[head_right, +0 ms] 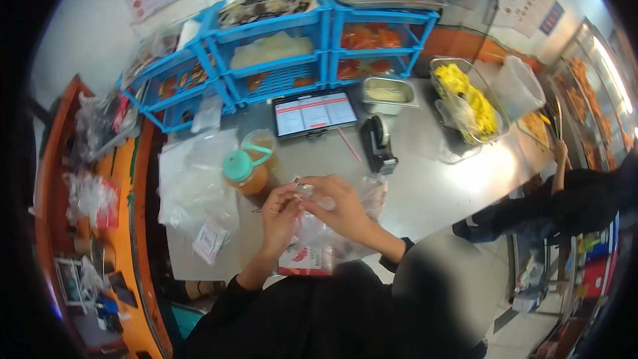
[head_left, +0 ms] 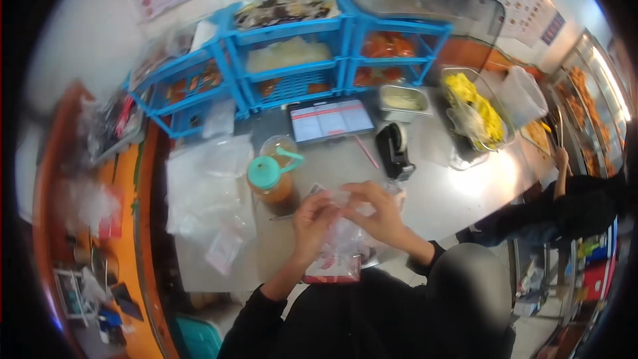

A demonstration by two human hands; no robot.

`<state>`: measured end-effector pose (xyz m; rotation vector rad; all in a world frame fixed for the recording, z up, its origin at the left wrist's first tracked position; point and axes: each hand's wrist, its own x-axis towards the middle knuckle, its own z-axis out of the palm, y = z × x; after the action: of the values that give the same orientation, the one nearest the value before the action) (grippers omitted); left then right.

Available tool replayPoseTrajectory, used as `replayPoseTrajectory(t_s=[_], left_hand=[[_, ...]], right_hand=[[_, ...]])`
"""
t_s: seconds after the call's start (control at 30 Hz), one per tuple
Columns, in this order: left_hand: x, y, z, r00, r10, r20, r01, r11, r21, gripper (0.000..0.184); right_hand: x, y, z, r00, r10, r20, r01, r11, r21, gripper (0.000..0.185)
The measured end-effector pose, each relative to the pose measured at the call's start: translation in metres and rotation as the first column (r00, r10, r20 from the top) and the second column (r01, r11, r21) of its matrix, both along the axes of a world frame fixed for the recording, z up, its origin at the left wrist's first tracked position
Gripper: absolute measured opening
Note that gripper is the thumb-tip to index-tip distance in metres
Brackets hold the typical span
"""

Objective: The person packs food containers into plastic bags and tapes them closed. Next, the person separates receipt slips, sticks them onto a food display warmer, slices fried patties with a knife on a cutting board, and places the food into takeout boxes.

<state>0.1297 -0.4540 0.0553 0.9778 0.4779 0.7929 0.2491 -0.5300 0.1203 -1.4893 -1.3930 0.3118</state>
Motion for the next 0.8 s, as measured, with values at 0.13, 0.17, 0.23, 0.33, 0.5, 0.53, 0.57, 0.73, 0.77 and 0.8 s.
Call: replayPoseTrajectory(t_s=[0.13, 0.17, 0.23, 0.33, 0.5, 0.53, 0.57, 0.73, 0.77, 0.8], left_hand=[[0.004, -0.007, 0.013, 0.999, 0.052, 0.016, -0.054, 0.991, 0.122, 0.030], [0.005, -0.009, 0.013, 0.998, 0.062, 0.015, -0.063, 0.991, 0.120, 0.030], [0.006, -0.011, 0.013, 0.997, 0.067, 0.046, -0.073, 0.987, 0.146, 0.034], [0.007, -0.014, 0.013, 0.993, 0.090, 0.079, -0.098, 0.990, 0.098, 0.035], [0.006, -0.015, 0.012, 0.992, 0.104, 0.065, -0.115, 0.975, 0.192, 0.035], [0.005, -0.016, 0.012, 0.992, 0.113, 0.052, -0.122, 0.965, 0.231, 0.033], [0.004, -0.016, 0.009, 0.992, 0.114, 0.051, -0.123, 0.965, 0.231, 0.033], [-0.002, -0.019, 0.014, 0.997, 0.047, -0.063, -0.017, 0.909, 0.417, 0.017], [-0.003, -0.017, 0.014, 0.997, 0.049, -0.062, -0.019, 0.908, 0.418, 0.017], [-0.004, -0.013, 0.013, 0.995, -0.079, -0.056, 0.091, 0.957, 0.274, 0.020]], right_hand=[[0.002, -0.005, 0.008, 0.989, 0.066, -0.135, -0.075, 0.995, -0.068, 0.045], [0.003, -0.007, 0.007, 0.988, 0.075, -0.136, -0.085, 0.994, -0.070, 0.045], [0.005, -0.009, 0.006, 0.988, 0.067, -0.137, -0.083, 0.990, -0.112, 0.047], [0.005, -0.012, 0.007, 0.984, 0.060, -0.170, -0.084, 0.987, -0.139, 0.046], [0.005, -0.014, 0.007, 0.984, 0.057, -0.167, -0.082, 0.985, -0.149, 0.046], [0.005, -0.014, 0.007, 0.986, 0.059, -0.159, -0.082, 0.986, -0.146, 0.046], [0.005, -0.014, 0.006, 0.985, 0.059, -0.160, -0.083, 0.986, -0.146, 0.046], [0.002, -0.014, 0.009, 0.973, 0.025, -0.231, -0.052, 0.992, -0.112, 0.034], [0.003, -0.015, 0.011, 0.973, 0.027, -0.230, -0.054, 0.992, -0.111, 0.034], [0.005, -0.017, 0.013, 0.995, 0.042, -0.086, -0.051, 0.993, -0.109, 0.029]])
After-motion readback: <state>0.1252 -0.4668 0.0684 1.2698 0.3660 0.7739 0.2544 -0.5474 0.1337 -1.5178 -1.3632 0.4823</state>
